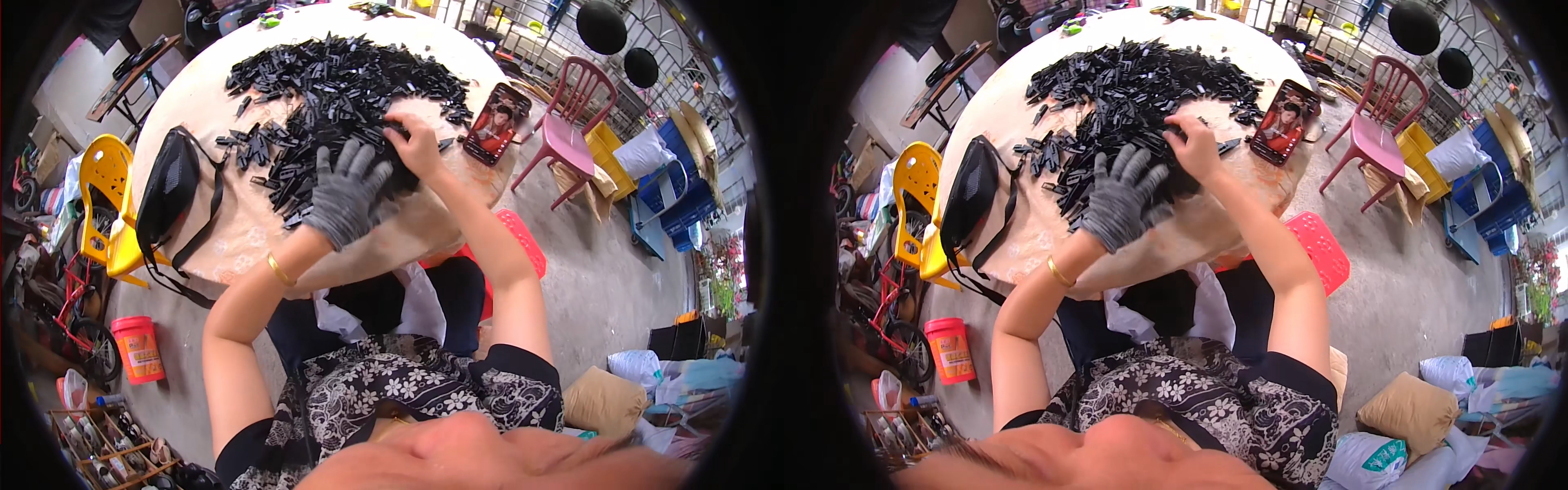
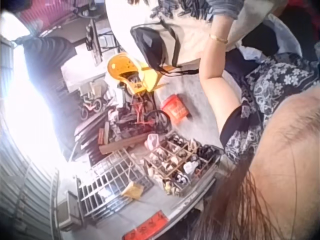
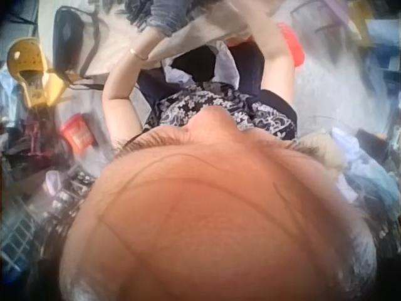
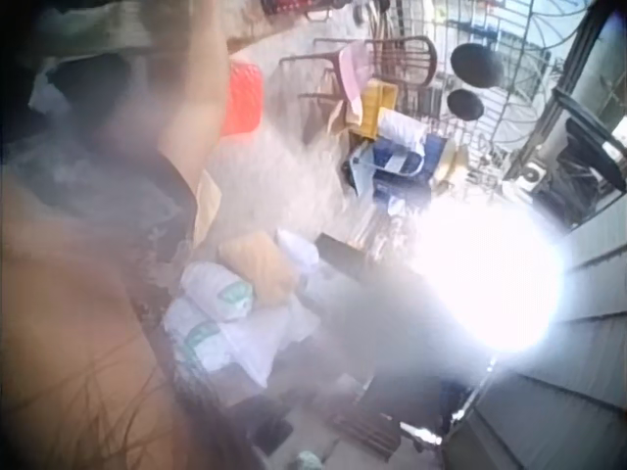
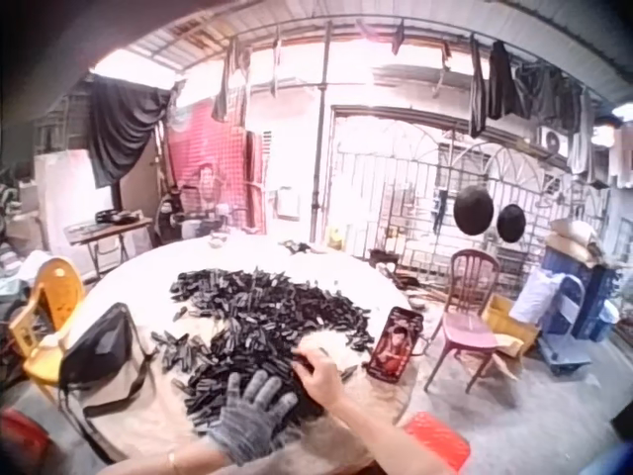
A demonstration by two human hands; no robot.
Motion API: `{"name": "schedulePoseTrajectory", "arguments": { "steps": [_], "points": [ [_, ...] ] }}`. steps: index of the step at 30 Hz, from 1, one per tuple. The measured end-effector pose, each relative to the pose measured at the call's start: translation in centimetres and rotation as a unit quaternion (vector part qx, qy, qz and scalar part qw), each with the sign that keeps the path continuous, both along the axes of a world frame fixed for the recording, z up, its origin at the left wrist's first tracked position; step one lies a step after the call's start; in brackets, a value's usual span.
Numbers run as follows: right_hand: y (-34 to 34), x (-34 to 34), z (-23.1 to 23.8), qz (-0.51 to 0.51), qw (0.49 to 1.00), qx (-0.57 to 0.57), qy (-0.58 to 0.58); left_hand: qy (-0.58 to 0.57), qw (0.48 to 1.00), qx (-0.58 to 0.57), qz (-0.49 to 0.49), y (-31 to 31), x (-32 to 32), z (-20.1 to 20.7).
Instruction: The person takes items out of a mesh bag, unpacks parts from a small packet, and assembles black plastic clips by fitting small inserts into them by hand.
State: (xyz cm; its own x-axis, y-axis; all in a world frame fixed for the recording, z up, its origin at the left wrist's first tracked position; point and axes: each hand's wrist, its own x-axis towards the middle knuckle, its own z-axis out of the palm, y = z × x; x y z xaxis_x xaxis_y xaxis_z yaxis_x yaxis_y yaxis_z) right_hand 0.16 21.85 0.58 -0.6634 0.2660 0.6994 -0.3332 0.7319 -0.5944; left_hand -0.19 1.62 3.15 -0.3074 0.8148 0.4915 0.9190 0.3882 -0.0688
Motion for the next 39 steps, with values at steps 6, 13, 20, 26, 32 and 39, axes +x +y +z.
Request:
{"name": "schedulePoseTrajectory", "arguments": {
  "steps": [6,13,20,26,32,39],
  "points": [
    [-1.2,3.4,-1.3,0.020,0.997,0.056,-0.050,0.056,0.996,-0.032,-0.063,0.1,-2.0,-2.7],
    [-1.3,6.9,-1.1,0.026,0.993,0.107,-0.041,0.018,0.998,-0.029,-0.050,0.7,-3.6,-1.5],
    [3.0,10.9,-2.3,-0.043,0.995,0.080,-0.040,0.001,0.994,0.096,-0.043,2.0,-2.1,-0.4],
    [8.1,14.3,-2.5,-0.221,0.955,0.198,-0.021,0.033,0.989,0.128,-0.062,2.9,-1.3,-1.7],
    [9.4,14.9,-0.4,-0.196,0.907,0.363,-0.080,0.020,0.986,0.132,-0.101,2.1,-0.8,-2.5],
    [10.1,14.3,0.1,-0.160,0.881,0.423,-0.139,-0.003,0.987,0.148,-0.064,1.8,-1.0,-2.1]
  ]
}}
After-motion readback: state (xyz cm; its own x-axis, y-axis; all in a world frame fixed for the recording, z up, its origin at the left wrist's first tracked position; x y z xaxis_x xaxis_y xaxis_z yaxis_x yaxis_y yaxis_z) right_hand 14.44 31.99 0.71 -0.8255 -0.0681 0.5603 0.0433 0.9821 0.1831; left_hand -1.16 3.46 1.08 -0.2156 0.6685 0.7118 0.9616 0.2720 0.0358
